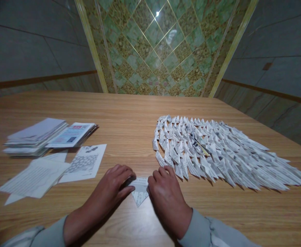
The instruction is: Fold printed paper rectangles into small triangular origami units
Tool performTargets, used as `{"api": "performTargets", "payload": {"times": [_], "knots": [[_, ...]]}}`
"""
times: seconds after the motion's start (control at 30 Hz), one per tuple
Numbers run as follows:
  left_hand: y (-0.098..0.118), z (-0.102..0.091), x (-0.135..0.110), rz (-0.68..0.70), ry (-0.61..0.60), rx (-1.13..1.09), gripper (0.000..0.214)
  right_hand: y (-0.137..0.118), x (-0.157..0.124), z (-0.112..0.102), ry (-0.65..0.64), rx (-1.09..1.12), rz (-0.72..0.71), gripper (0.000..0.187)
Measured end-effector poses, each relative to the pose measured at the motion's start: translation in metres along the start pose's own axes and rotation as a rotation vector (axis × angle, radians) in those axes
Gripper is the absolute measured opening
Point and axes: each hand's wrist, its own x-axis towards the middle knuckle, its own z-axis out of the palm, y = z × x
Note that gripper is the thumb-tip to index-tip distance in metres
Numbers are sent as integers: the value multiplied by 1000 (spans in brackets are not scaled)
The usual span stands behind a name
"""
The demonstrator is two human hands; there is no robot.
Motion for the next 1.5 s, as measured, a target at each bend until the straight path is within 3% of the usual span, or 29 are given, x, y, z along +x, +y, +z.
{"api": "performTargets", "payload": {"times": [0.1,0.33,0.5,0.6,0.67,0.77,0.93,1.0,1.17,1.3,1.5], "knots": [[-2,-1,-1,-34,-57,-16,28,-3,-2,-4,-49,152,90,9],[-2,-3,-9,-56,-110,-89,10,-8,-6,-10,-94,410,130,27],[-1,-1,-13,-46,-118,-170,13,-6,-5,-9,-130,540,161,21],[-3,3,-15,6,-92,-210,29,-5,-3,-8,-135,589,159,20],[-4,5,-15,42,-84,-212,29,-6,-2,-7,-129,602,151,19],[-4,4,-15,135,-33,-192,7,-6,-1,-7,-38,604,80,17],[0,-5,-16,334,259,-82,18,-6,-1,-13,264,515,-111,16],[1,-5,-17,370,279,-12,20,-6,0,-12,304,435,-126,19],[-1,7,-16,283,105,124,27,-5,1,-2,109,271,-120,18],[-4,9,-16,209,4,121,17,-4,2,-7,-37,257,-111,15],[-5,2,-16,160,-69,61,8,0,-1,-17,-98,356,-83,16]]}}
